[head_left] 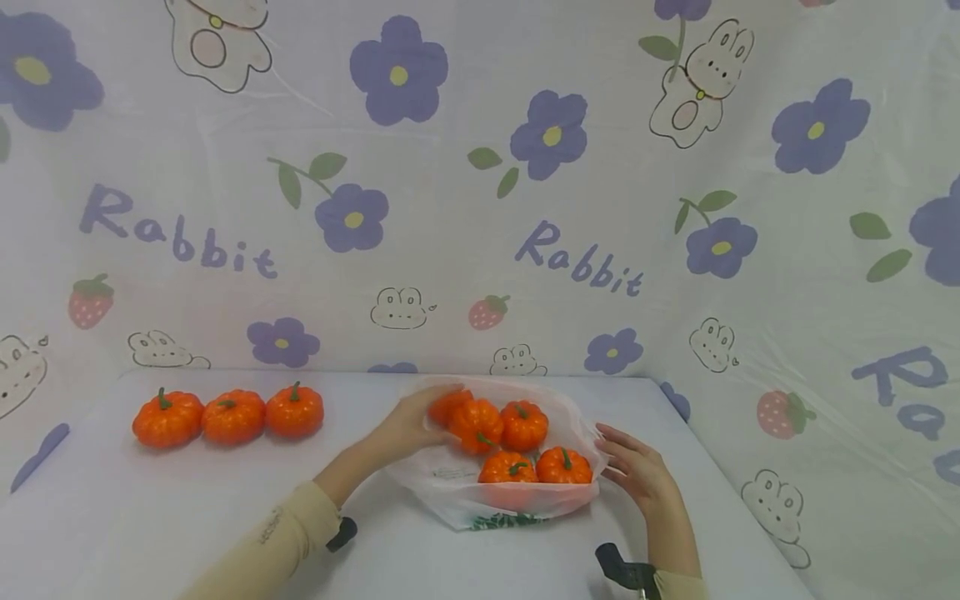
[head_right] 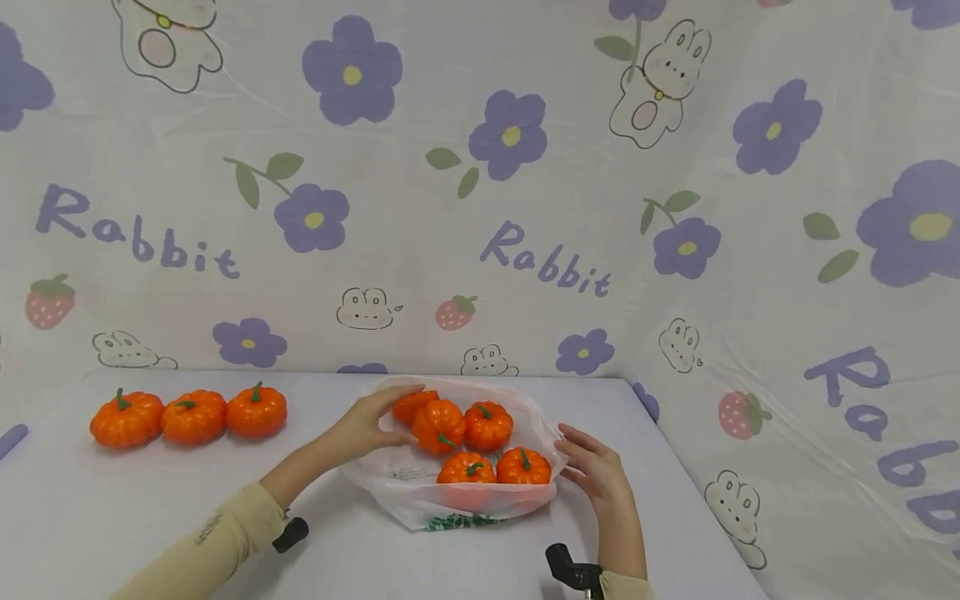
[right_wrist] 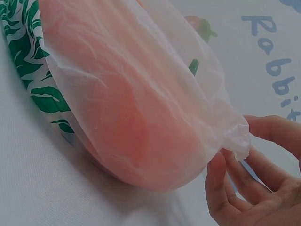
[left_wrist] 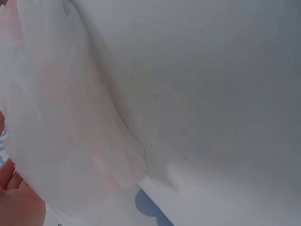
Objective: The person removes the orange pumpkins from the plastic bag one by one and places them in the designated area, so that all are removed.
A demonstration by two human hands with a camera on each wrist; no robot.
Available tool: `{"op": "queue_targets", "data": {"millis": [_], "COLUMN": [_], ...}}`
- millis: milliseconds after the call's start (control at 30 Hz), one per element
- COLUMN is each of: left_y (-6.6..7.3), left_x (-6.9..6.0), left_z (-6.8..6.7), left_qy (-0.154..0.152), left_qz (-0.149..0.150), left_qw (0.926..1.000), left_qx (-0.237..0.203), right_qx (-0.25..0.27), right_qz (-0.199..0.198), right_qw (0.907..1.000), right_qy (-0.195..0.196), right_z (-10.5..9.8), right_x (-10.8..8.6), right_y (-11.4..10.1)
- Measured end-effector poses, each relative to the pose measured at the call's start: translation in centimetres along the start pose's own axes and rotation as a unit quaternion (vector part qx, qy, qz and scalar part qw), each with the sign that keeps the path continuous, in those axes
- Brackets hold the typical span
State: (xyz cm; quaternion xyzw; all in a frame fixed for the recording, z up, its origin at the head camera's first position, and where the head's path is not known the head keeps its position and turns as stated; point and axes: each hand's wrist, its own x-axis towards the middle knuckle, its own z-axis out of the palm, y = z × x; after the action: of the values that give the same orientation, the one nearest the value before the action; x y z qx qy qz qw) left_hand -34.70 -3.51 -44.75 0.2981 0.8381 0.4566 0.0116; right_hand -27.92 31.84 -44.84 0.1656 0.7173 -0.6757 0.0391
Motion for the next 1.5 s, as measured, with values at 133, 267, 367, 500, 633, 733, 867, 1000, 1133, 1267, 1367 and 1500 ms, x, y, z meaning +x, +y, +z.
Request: {"op": "queue_targets", "data": {"millis": [133, 267, 367, 500, 633, 733, 867, 1000, 1133, 1267, 1367, 1500], "left_y": [-0.2, -0.3, -0.3, -0.3, -0.3, -0.2, -0.3, -0.5, -0.6, -0.9, -1.2, -1.6], "left_x": [0.3, 0.6, 0.7, 0.9, 1.1, 1.2, 1.4, 1.5, 1.6, 1.8, 2.0, 2.2], "left_z": [0.5, 0.9, 1.0, 1.3, 1.6, 1.8, 2.0, 2.2, 2.4, 2.4, 2.5, 2.6], "left_qy": [-0.013, -0.028, -0.039, -0.044, -0.049, -0.056, -0.06, -0.063, -0.066, -0.07, -0.075, -0.079], "left_qz": [0.0, 0.003, 0.008, 0.013, 0.008, 0.004, 0.011, 0.013, 0.013, 0.017, 0.015, 0.013], "left_qw": [0.9999, 0.9993, 0.9987, 0.998, 0.9979, 0.9978, 0.9974, 0.9971, 0.9968, 0.9957, 0.9948, 0.9943], "left_qx": [0.005, 0.023, 0.032, 0.043, 0.042, 0.035, 0.038, 0.041, 0.043, 0.058, 0.067, 0.07], "right_qx": [-0.002, -0.004, -0.002, 0.002, 0.005, 0.003, 0.003, 0.006, 0.004, 0.004, 0.002, 0.003], "right_qz": [0.001, -0.001, -0.002, -0.001, 0.0, 0.0, 0.001, 0.004, 0.005, 0.006, 0.005, 0.005], "right_qw": [1.0, 1.0, 1.0, 1.0, 1.0, 1.0, 1.0, 1.0, 1.0, 1.0, 1.0, 1.0], "right_qy": [-0.001, -0.002, -0.001, 0.0, 0.0, -0.001, -0.001, 0.0, -0.001, -0.002, -0.002, -0.002], "right_z": [-0.1, -0.1, -0.1, 0.0, -0.1, -0.1, -0.1, -0.1, 0.0, 0.0, 0.0, -0.1], "right_x": [0.0, 0.1, 0.2, 0.3, 0.4, 0.4, 0.3, 0.2, 0.1, 0.0, 0.0, -0.1], "right_y": [0.1, 0.1, 0.2, 0.2, 0.2, 0.2, 0.1, 0.0, 0.0, 0.0, -0.1, -0.1]}}
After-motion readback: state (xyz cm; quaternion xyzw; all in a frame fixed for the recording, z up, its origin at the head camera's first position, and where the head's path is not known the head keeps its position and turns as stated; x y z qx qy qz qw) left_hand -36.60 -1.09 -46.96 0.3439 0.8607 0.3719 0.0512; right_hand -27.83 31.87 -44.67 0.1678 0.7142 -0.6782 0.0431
